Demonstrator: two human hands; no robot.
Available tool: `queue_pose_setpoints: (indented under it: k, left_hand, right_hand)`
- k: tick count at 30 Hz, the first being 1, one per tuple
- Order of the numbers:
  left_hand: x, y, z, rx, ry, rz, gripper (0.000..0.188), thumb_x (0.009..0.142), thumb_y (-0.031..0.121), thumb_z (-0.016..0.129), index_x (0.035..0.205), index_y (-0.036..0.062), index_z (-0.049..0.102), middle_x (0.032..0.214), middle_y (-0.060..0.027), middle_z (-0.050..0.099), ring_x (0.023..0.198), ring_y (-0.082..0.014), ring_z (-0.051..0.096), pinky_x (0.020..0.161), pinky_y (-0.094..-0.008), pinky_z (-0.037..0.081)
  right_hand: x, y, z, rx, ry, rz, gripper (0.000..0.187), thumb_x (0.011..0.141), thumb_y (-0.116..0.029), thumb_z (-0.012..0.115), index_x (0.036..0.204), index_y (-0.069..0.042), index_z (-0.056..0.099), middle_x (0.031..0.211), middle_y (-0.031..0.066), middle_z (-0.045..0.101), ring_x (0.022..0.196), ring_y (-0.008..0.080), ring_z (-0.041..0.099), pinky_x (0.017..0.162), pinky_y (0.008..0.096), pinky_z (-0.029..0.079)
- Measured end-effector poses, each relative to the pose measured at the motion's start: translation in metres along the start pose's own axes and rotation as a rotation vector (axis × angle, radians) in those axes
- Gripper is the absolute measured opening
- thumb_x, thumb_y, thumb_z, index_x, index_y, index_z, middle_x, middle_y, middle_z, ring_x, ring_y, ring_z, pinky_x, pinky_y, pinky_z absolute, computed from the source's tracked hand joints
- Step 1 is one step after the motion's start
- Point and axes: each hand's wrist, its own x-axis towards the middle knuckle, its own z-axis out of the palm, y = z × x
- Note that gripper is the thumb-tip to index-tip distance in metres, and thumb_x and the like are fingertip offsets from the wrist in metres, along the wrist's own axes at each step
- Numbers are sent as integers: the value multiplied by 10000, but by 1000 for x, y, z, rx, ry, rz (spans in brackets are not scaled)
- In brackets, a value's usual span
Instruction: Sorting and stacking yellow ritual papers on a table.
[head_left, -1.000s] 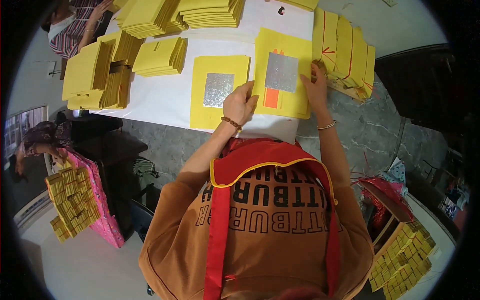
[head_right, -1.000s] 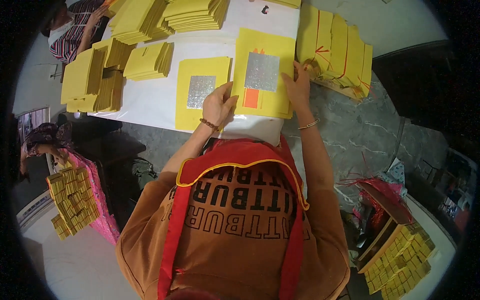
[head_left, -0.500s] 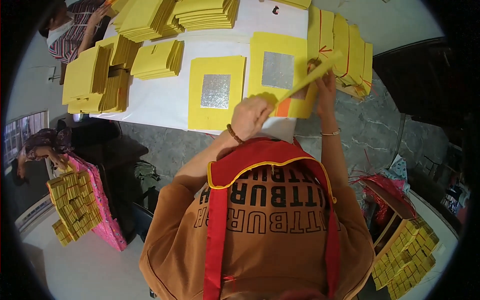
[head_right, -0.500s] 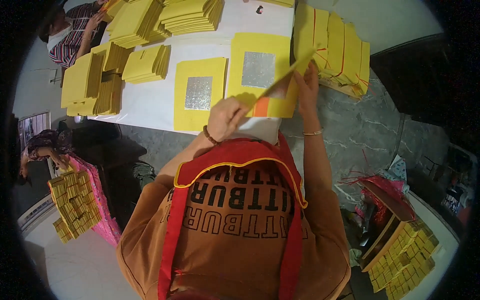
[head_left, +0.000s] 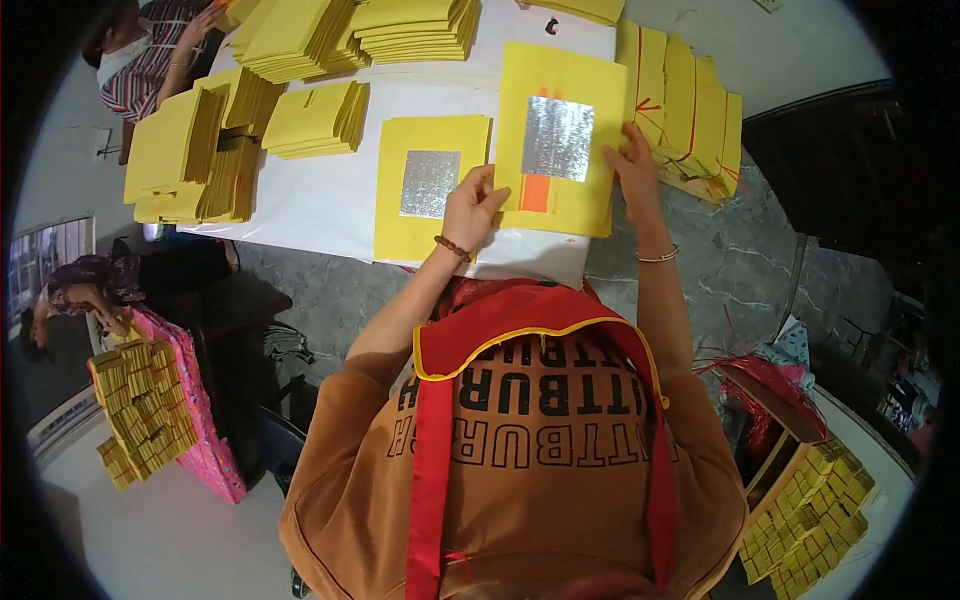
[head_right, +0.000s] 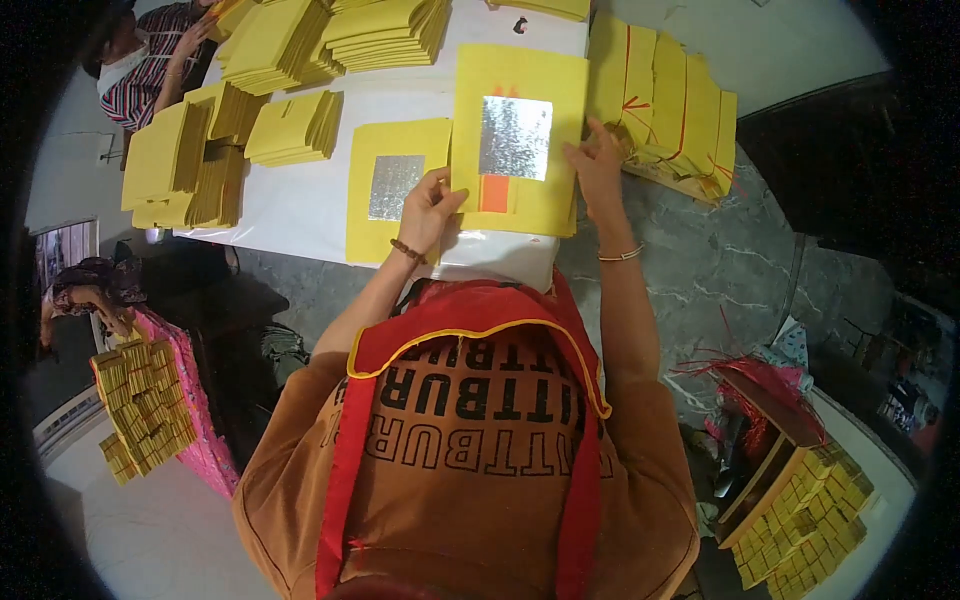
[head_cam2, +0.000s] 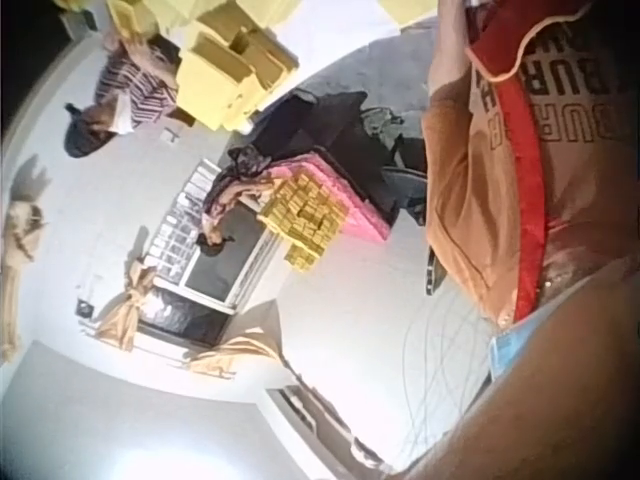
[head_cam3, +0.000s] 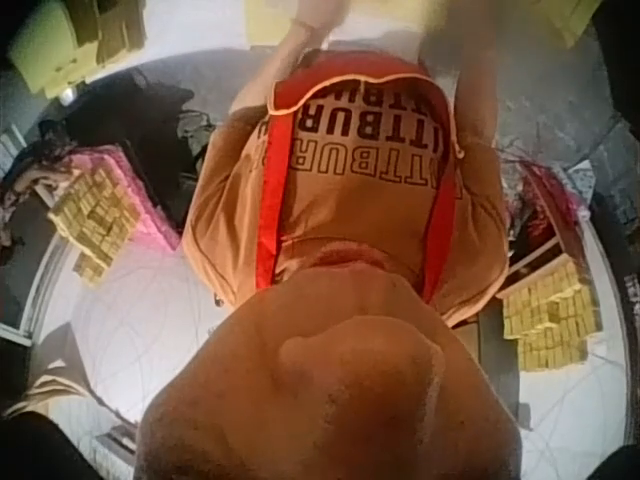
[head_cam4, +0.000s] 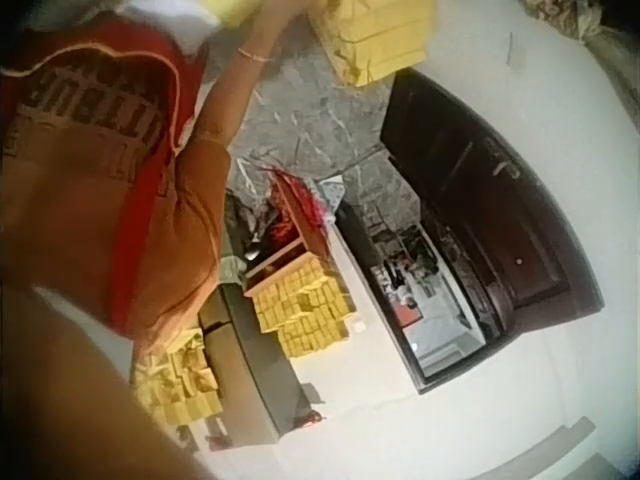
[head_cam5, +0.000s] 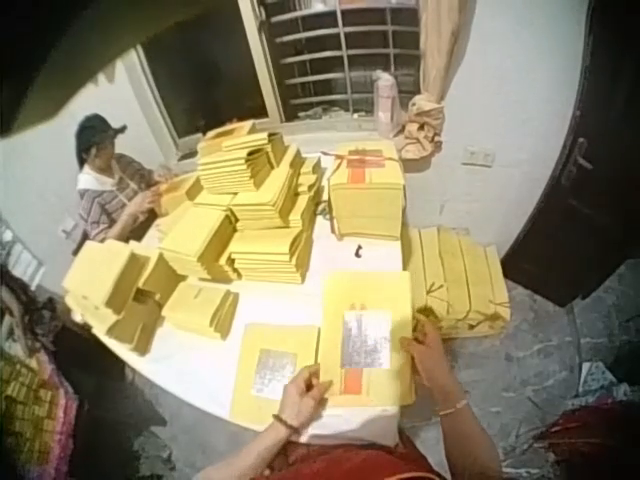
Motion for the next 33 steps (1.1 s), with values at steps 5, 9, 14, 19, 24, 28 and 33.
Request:
queue_pose_setpoints:
  k: [5,9,14,19,24,28,33]
  left_hand:
    - [4,-4,-7,97,-37,-38,317,769,71,608,1076,14,551,625,-12,516,533,-85,485,486,-237,416]
    - [1,-5,-5,323,26,30,330,750,98,611,1068,25,560,696,-75,557,611,-163,541,556,-285,442]
    - [7,-12,-3,346,116,155,319,740,107,609,1047,27,573,780,-116,572,700,-237,563,626,-333,452]
    - [-3,0,-2,440,25,193,290,767,142,584,1028,17,572,810,-156,562,732,-289,544,667,-360,444]
    - [5,-4,-1,367,20,149,316,785,179,568,1021,-29,544,802,-174,554,738,-321,512,686,-378,418]
    - [11,4,10,184,-55,27,380,792,195,589,1071,-53,520,807,-132,566,709,-215,513,627,-319,422]
    - [24,-7,14,-30,67,-134,486,797,207,616,1171,-59,456,842,-65,580,673,-120,509,588,-240,416]
  right_hand:
    - [4,13,-3,-291,-3,48,529,791,-23,571,1282,-16,374,869,49,594,781,116,537,711,237,430]
    - [6,32,-14,-528,26,-49,488,791,-37,578,1254,-31,427,916,52,565,781,109,522,706,233,431]
    - [2,55,-13,-284,94,-93,451,824,-126,569,1236,5,441,1077,108,493,956,155,481,807,261,404]
    - [-21,59,-10,-302,72,3,434,852,-156,535,1242,7,435,1070,89,506,928,149,488,814,251,398]
    - [-31,38,-1,-15,19,171,412,867,-148,507,1247,-5,433,1080,62,530,924,135,501,819,249,398]
    - [-38,29,7,-64,-7,114,403,862,-117,494,1245,-12,429,1127,61,528,977,122,499,835,254,398]
    - [-39,18,5,-16,70,123,394,840,-110,507,1211,6,444,1111,81,535,996,132,509,838,275,420]
